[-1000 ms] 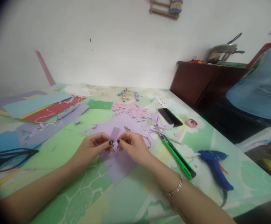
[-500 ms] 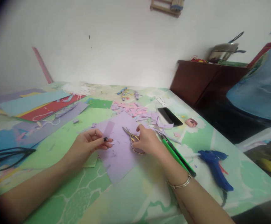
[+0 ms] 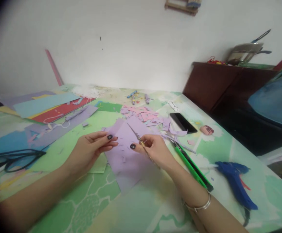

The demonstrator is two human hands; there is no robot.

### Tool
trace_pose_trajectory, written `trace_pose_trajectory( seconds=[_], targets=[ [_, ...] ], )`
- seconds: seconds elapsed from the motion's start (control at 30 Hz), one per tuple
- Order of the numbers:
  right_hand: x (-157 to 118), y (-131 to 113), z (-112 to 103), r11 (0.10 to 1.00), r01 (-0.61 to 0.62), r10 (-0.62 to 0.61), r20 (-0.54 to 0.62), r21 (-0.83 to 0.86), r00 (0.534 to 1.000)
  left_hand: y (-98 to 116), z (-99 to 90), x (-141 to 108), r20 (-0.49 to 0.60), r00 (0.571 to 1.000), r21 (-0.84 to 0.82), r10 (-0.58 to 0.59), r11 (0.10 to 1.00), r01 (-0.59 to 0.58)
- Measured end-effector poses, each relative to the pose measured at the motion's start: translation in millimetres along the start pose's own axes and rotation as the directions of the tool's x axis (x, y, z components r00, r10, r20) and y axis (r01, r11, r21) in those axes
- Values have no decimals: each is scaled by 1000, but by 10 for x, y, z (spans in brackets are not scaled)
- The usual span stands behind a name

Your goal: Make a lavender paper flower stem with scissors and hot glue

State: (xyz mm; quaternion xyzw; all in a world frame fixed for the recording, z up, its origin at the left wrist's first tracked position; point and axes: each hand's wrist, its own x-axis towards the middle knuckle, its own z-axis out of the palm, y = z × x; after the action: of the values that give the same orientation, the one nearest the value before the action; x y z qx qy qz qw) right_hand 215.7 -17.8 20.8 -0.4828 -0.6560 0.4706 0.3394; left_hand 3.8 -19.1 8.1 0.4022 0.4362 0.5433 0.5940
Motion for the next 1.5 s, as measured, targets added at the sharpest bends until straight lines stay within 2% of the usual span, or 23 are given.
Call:
trace_pose_trajectory(
  seconds=[0.17,0.37,0.53,0.63,0.83,1.0,1.5],
  targets=[
    [-58,-5,106,997,48,-41,119,-57,992,26,17,-34,60,998,3,-26,1000,26],
    [-87,1,175,998,29,-20,166,-49,986,21,34,-63,103,994,13,-47,999,46],
    [-86,-21,162,994,-25,35,93,-107,995,14,17,-51,49,999,-42,-20,999,22],
    [-88,-28,147,993,-20,35,122,-117,992,12,9,-39,7,1000,-27,-20,999,21],
    [-106,-7,197,996,-33,47,180,-77,982,-8,41,-83,77,996,80,-39,996,33],
    [-105,11,247,998,-45,50,181,-32,982,-39,48,-109,152,988,152,-38,988,15],
    [-108,44,307,1000,-19,21,157,-20,987,-70,38,-106,174,984,133,-32,991,9]
  ],
)
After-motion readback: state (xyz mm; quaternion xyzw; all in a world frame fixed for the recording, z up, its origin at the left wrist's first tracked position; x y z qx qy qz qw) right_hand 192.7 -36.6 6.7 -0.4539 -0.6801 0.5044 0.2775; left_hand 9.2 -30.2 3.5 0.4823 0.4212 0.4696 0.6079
